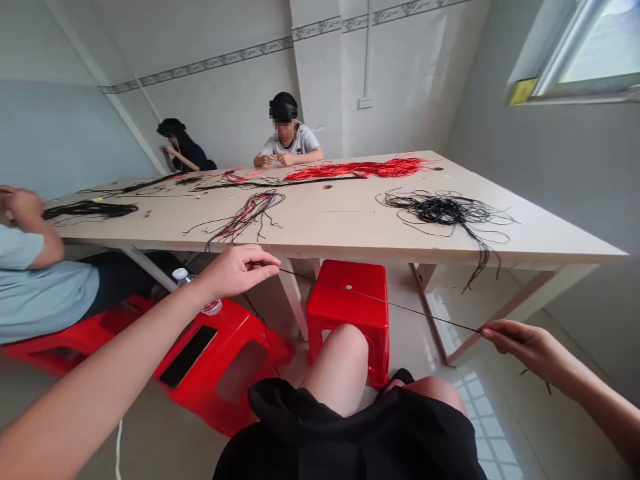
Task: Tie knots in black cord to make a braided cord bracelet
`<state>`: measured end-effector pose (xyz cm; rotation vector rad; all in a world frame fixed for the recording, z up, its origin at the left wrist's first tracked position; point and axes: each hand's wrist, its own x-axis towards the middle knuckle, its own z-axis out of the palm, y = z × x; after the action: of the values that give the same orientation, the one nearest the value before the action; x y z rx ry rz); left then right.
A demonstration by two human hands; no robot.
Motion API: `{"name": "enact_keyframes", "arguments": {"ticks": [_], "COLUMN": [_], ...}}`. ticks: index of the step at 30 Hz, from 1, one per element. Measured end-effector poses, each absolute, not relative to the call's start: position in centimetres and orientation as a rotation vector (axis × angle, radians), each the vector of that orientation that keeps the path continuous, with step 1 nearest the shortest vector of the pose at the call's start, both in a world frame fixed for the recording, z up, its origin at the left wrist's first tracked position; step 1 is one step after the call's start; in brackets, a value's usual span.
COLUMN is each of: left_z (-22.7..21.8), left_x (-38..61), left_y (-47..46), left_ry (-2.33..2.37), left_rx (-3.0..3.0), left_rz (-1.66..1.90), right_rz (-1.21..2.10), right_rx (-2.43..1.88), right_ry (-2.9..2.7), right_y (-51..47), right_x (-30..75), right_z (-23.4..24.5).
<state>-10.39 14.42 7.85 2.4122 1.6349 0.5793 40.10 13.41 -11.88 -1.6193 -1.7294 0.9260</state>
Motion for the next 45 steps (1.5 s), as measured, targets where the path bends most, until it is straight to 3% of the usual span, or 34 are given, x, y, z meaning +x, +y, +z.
{"name": "enact_keyframes", "arguments": {"ticks": [6, 9, 13, 17, 21, 32, 45], "left_z": [10.4, 11.2, 10.5, 8.8, 7.4, 4.8, 4.5], "left_x": [-7.6, -6.2, -4.2, -2.6, -1.9, -3.6, -4.8], "left_y": [12.9, 11.8, 10.7, 10.0, 9.0, 6.5, 6.7], "left_ry": [1.693, 1.705, 1.625, 1.541, 1.461, 1.363, 1.356], "left_rx": [2.345, 2.252, 2.152, 2.099, 1.988, 1.603, 1.604], "left_rz": [0.471, 0.505, 0.601, 0.626, 0.643, 0.711, 0.729], "right_rz": [1.004, 1.004, 0.9, 1.194, 1.407, 1.879, 1.702], "right_rx": [-1.556, -1.491, -1.274, -0.81, -0.48, -0.727, -0.82], "right_ry": [-1.737, -1.885, -1.922, -1.691, -1.4, -1.051, -1.222], "right_y": [16.9, 17.1, 14.7, 11.2, 9.0, 7.0, 7.3], "right_x": [40.2, 37.8, 30.4, 20.4, 14.1, 13.3, 12.9], "right_z": [-17.8, -18.3, -13.5, -6.4, -2.3, -1.4, -2.2]}}
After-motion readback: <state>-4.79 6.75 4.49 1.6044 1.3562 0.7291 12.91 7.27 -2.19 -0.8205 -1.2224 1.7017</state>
